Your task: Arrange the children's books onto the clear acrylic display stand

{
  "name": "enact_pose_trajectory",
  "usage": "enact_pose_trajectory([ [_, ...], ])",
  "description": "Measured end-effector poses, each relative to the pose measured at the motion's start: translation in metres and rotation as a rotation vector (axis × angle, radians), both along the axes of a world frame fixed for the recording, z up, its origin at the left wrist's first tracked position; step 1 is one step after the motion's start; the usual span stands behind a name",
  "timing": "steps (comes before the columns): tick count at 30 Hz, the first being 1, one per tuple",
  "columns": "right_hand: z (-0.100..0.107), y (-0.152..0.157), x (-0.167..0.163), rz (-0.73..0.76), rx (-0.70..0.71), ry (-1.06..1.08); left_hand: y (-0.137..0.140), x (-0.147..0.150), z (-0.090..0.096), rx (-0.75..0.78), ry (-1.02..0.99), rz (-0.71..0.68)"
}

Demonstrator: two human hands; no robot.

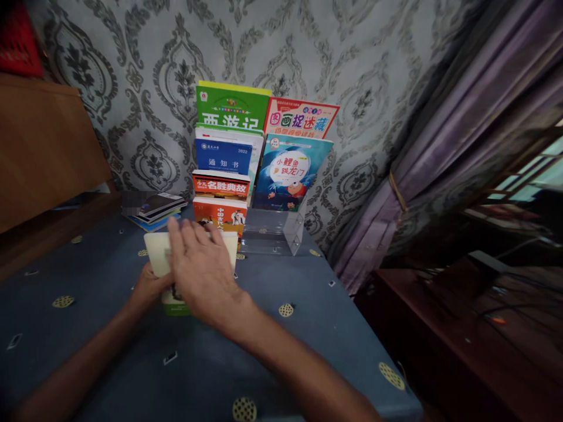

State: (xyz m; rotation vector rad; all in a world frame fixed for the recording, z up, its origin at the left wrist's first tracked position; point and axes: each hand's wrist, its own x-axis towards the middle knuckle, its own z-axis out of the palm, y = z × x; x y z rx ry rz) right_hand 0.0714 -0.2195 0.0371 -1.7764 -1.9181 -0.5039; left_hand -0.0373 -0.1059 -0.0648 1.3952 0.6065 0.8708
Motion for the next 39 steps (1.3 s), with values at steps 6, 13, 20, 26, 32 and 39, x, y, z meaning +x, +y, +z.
enact_pose_trajectory([
  [6, -0.021, -0.02, 0.038, -0.084, 0.143, 0.281, -0.01, 0.0, 0.012, -0.062, -0.002, -0.01],
  [13, -0.087, -0.02, 0.015, -0.111, 0.306, 0.794, -0.008, -0.001, 0.002, -0.03, -0.031, 0.031],
  [20, -0.147, -0.04, 0.008, -0.018, 0.158, 1.095, -0.01, -0.001, -0.005, -0.028, -0.041, -0.011],
  [26, -0.158, -0.038, 0.017, 0.105, 0.128, 1.288, -0.015, -0.005, -0.016, -0.014, 0.019, -0.106],
  [32, -0.16, -0.038, 0.019, 0.103, 0.112, 1.328, -0.018, -0.014, -0.02, -0.117, 0.148, -0.211],
  [39, -0.161, -0.037, 0.032, 0.151, 0.046, 1.39, -0.017, -0.014, -0.021, -0.111, 0.148, -0.223],
])
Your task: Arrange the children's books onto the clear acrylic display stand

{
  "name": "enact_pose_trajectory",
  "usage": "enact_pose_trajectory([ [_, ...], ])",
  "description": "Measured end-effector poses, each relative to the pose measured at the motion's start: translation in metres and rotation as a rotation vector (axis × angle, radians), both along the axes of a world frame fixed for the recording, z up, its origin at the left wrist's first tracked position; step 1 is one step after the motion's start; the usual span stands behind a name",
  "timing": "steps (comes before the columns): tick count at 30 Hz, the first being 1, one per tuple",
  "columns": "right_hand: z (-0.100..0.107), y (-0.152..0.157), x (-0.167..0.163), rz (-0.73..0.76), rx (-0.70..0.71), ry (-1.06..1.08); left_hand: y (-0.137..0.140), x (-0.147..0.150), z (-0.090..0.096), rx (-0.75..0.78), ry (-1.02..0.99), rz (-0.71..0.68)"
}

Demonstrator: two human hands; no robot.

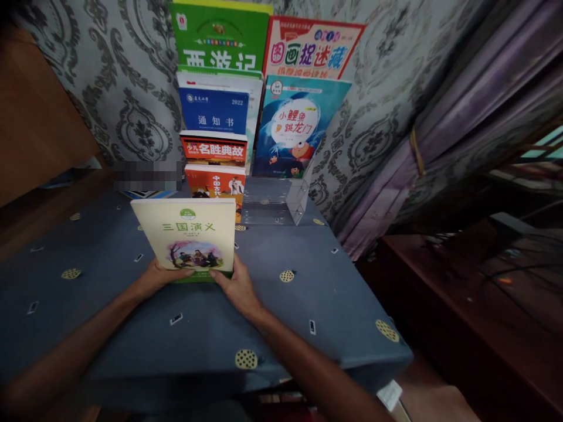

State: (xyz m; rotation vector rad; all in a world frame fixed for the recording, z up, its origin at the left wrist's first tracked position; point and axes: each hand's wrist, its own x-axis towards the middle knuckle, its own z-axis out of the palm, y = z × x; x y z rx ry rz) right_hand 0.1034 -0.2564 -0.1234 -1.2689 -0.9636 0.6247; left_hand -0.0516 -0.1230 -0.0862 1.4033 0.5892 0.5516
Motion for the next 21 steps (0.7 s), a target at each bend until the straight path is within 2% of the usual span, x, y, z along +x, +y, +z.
enact_pose_trajectory([
  [5, 0.017, 0.0, 0.024, 0.115, -0.005, 0.106, -0.001, 0.016, 0.004, 0.079, -0.05, -0.037],
  [8, 0.023, -0.002, 0.037, 0.168, 0.009, 0.192, -0.001, 0.032, 0.001, 0.094, -0.093, -0.012],
  [11, 0.02, -0.004, 0.045, 0.191, 0.019, 0.278, -0.002, 0.043, -0.006, 0.059, -0.136, -0.029],
  [15, 0.009, -0.006, 0.051, 0.219, 0.012, 0.322, 0.0, 0.043, -0.017, 0.034, -0.098, -0.058],
  [18, 0.005, -0.006, 0.055, 0.256, 0.001, 0.325, 0.003, 0.039, -0.026, -0.066, -0.059, 0.023],
  [21, 0.004, -0.005, 0.059, 0.277, 0.001, 0.339, 0.004, 0.038, -0.031, -0.228, -0.107, 0.092],
])
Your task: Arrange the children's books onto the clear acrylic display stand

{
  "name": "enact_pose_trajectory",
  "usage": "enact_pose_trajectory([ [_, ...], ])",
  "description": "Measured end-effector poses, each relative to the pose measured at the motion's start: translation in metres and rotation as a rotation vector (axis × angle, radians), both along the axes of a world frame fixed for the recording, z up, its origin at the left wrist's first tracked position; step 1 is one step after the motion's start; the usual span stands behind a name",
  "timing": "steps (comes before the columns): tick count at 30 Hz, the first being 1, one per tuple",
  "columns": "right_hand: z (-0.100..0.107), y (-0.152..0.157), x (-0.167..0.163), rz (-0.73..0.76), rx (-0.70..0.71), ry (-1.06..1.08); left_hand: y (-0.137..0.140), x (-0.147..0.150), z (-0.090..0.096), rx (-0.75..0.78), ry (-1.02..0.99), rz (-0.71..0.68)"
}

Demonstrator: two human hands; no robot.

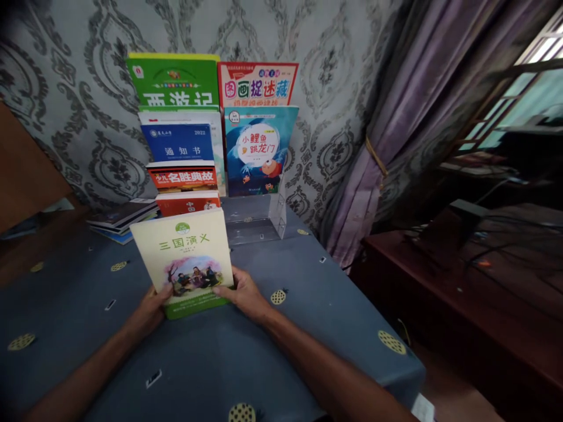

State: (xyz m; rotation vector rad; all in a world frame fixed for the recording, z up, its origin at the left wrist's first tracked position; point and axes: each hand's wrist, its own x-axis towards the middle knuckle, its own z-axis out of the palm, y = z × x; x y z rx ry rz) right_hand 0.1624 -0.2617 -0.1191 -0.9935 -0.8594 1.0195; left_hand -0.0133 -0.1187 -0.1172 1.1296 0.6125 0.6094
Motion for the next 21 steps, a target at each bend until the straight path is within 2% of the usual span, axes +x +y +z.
enact_pose_trajectory([
  [5, 0.0, -0.001, 0.003, 0.023, -0.001, 0.014, -0.006, 0.004, 0.009, -0.173, -0.228, -0.045],
  [8, -0.001, -0.002, 0.002, 0.033, 0.0, 0.038, -0.009, 0.005, 0.014, -0.231, -0.284, -0.083],
  [21, -0.001, -0.005, -0.006, 0.149, -0.038, 0.137, -0.014, -0.001, 0.021, -0.388, -0.246, -0.053],
])
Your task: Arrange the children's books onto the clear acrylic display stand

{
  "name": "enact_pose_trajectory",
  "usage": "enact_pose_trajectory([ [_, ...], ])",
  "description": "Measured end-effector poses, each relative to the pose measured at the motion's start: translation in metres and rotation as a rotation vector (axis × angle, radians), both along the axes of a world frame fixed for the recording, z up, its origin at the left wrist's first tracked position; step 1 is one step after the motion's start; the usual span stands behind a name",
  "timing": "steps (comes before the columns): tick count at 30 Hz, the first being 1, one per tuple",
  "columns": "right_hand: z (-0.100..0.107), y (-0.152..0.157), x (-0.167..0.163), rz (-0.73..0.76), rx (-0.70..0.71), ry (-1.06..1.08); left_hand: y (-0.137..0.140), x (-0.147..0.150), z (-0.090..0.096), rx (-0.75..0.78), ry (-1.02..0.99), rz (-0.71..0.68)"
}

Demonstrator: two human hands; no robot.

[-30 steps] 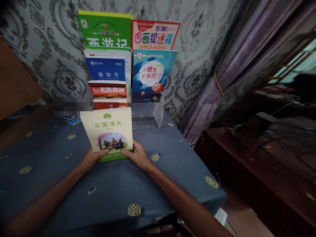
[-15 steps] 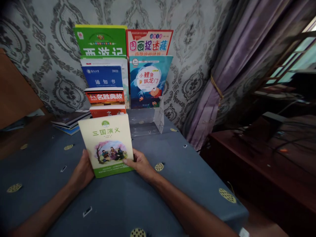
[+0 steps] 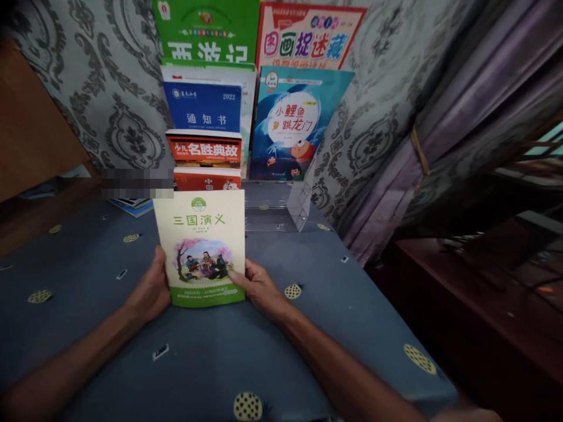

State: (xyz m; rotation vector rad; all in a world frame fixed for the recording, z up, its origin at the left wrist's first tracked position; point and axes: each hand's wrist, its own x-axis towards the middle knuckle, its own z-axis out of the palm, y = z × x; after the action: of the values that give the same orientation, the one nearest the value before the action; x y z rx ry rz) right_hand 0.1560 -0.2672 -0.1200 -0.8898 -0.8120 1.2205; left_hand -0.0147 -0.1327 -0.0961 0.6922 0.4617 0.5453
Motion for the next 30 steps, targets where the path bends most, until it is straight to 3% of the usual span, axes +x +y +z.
enact_pose_trajectory([
  [11, -0.0021, -0.0012, -0.0004, -0.006, -0.032, -0.002, 0.0014, -0.0049, -0.0038, 0.066, -0.009, -0.102],
  [30, -0.0005, -0.0024, -0.0012, 0.003, -0.053, -0.011, 0.0009, -0.0067, -0.004, 0.051, 0.004, -0.101],
])
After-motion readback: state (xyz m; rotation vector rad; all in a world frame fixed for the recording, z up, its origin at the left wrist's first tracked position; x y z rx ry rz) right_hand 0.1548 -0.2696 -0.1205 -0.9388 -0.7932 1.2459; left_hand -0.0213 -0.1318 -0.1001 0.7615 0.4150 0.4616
